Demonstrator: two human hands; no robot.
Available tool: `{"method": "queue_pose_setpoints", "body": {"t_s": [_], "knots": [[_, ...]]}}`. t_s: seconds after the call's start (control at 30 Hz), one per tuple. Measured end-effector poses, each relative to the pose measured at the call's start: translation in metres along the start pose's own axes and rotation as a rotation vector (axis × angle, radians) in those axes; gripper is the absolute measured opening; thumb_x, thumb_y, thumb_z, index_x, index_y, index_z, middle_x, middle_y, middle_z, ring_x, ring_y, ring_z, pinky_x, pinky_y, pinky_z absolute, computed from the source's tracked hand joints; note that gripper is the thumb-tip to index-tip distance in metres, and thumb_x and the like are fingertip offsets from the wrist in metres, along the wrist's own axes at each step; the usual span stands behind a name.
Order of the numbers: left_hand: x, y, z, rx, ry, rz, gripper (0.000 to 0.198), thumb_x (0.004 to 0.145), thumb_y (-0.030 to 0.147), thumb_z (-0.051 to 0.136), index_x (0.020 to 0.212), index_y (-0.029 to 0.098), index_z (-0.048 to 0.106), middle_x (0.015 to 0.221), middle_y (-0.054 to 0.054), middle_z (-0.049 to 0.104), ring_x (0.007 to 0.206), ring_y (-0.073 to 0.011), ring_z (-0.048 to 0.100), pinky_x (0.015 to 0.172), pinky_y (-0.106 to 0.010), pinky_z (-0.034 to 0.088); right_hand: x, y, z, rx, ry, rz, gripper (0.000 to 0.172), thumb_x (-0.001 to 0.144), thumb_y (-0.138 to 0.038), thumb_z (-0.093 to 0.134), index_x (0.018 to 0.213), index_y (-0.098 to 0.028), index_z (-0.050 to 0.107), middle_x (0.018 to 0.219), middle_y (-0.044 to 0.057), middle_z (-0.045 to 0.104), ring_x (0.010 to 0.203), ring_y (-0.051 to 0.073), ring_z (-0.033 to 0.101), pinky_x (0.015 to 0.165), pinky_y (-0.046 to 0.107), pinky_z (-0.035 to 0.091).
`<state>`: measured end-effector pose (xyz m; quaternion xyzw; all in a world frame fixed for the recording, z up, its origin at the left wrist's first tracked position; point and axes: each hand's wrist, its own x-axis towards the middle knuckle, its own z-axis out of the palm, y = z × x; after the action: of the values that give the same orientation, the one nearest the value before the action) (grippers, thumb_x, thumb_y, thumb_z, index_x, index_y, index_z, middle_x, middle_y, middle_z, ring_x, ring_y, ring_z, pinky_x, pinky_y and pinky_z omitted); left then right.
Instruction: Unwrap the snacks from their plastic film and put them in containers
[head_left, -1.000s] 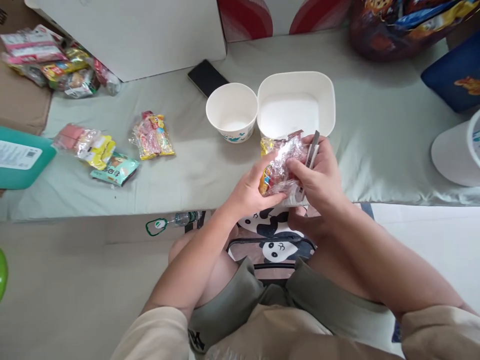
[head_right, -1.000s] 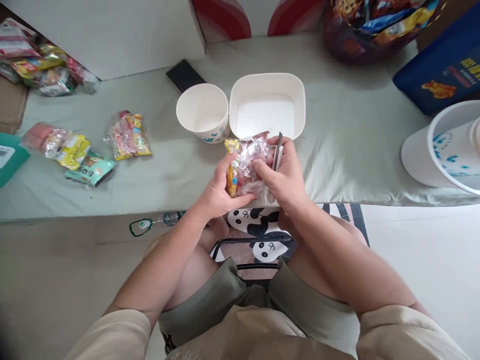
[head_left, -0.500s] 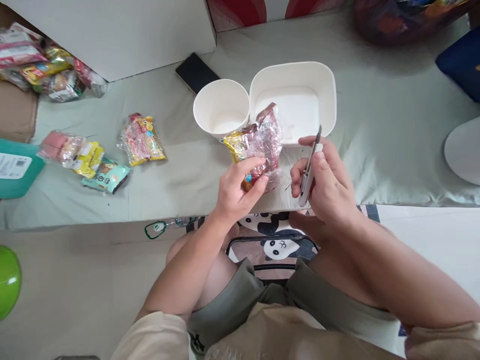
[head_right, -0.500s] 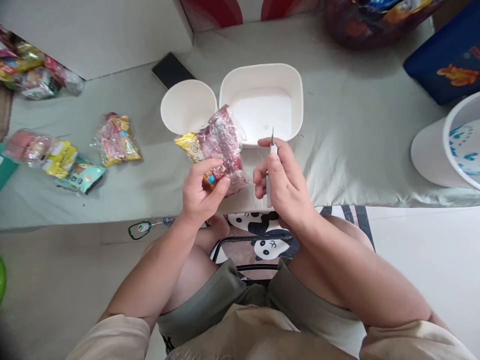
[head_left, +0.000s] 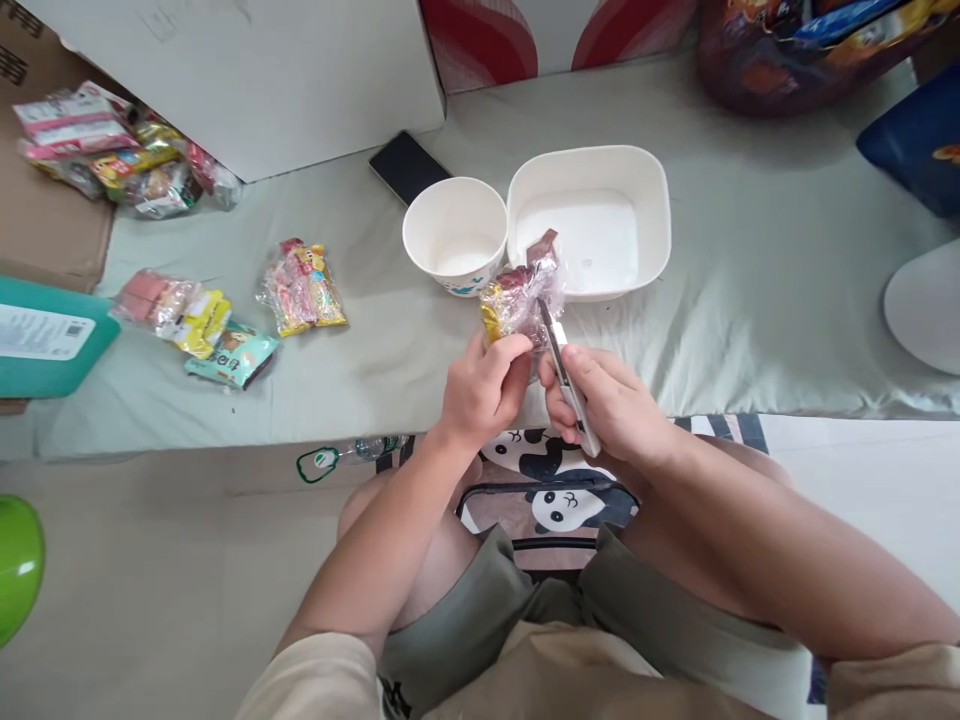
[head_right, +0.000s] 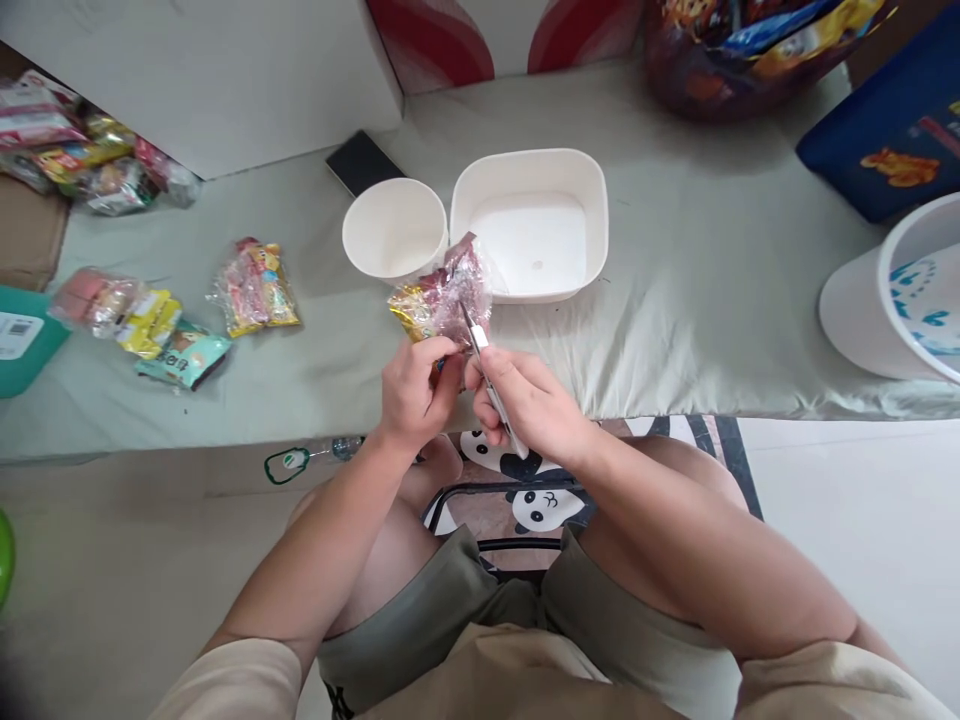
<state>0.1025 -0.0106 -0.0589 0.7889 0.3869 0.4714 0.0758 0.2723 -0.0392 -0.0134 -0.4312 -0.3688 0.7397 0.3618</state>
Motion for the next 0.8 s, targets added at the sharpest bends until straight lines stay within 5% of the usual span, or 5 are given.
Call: {"method": "queue_pose_setpoints", "body": {"t_s": [0.33, 0.47, 0.63, 0.7, 0.8], "knots": [[0.003, -0.015, -0.02, 0.151, 0.391, -0.171, 0.021, 0.107, 0.046, 0.047, 0.109, 0.027, 0.055, 0.095, -0.001, 0.057, 0.085, -0.0154, 0.06, 0.082, -0.032, 0.052, -0.003, 0.006, 0.007, -0.279, -0.12, 0.17, 0.057, 0.094, -0.075, 0.051, 0.078, -0.021, 0.057, 0.054, -0.005, 0.051, 0.044, 0.009, 0.047, 0.042, 0.022, 0.035], [0.003, -0.037, -0.037, 0.156, 0.483, -0.262, 0.032, 0.106, 0.057, 0.04, 0.116, 0.028, 0.051, 0.104, -0.003, 0.052, 0.097, -0.0186, 0.062, 0.094, -0.039, 0.054, -0.002, 0.005, -0.004, -0.762, -0.079, -0.046, 0.051, 0.102, -0.061, 0.042, 0.074, -0.021, 0.058, 0.056, -0.001, 0.053, 0.05, 0.013, 0.048, 0.049, 0.026, 0.036], [-0.006, -0.041, -0.047, -0.014, 0.215, -0.394, 0.053, 0.103, 0.063, 0.04, 0.151, 0.043, 0.028, 0.13, -0.008, 0.057, 0.115, -0.0228, 0.067, 0.097, -0.043, 0.057, 0.003, 0.003, -0.041, -1.453, 0.395, -0.433, 0.03, 0.097, -0.043, 0.053, 0.103, -0.022, 0.073, 0.092, 0.009, 0.072, 0.062, 0.019, 0.057, 0.053, 0.032, 0.031], [-0.012, -0.037, -0.048, -0.153, 0.067, -0.443, 0.067, 0.101, 0.061, 0.049, 0.157, 0.049, 0.016, 0.138, -0.008, 0.059, 0.11, -0.0219, 0.07, 0.093, -0.042, 0.06, 0.004, 0.004, -0.056, -1.535, 0.434, -0.42, 0.032, 0.095, -0.041, 0.057, 0.119, -0.024, 0.07, 0.1, 0.009, 0.075, 0.066, 0.022, 0.061, 0.052, 0.032, 0.032], [-0.02, -0.034, -0.048, -0.374, -0.13, -0.539, 0.086, 0.095, 0.059, 0.062, 0.161, 0.052, 0.008, 0.132, -0.006, 0.066, 0.089, -0.0192, 0.073, 0.084, -0.041, 0.063, 0.005, 0.005, -0.069, -1.57, 0.375, -0.431, 0.02, 0.095, -0.036, 0.056, 0.105, -0.025, 0.07, 0.093, 0.008, 0.075, 0.077, 0.026, 0.067, 0.06, 0.035, 0.041]]}}
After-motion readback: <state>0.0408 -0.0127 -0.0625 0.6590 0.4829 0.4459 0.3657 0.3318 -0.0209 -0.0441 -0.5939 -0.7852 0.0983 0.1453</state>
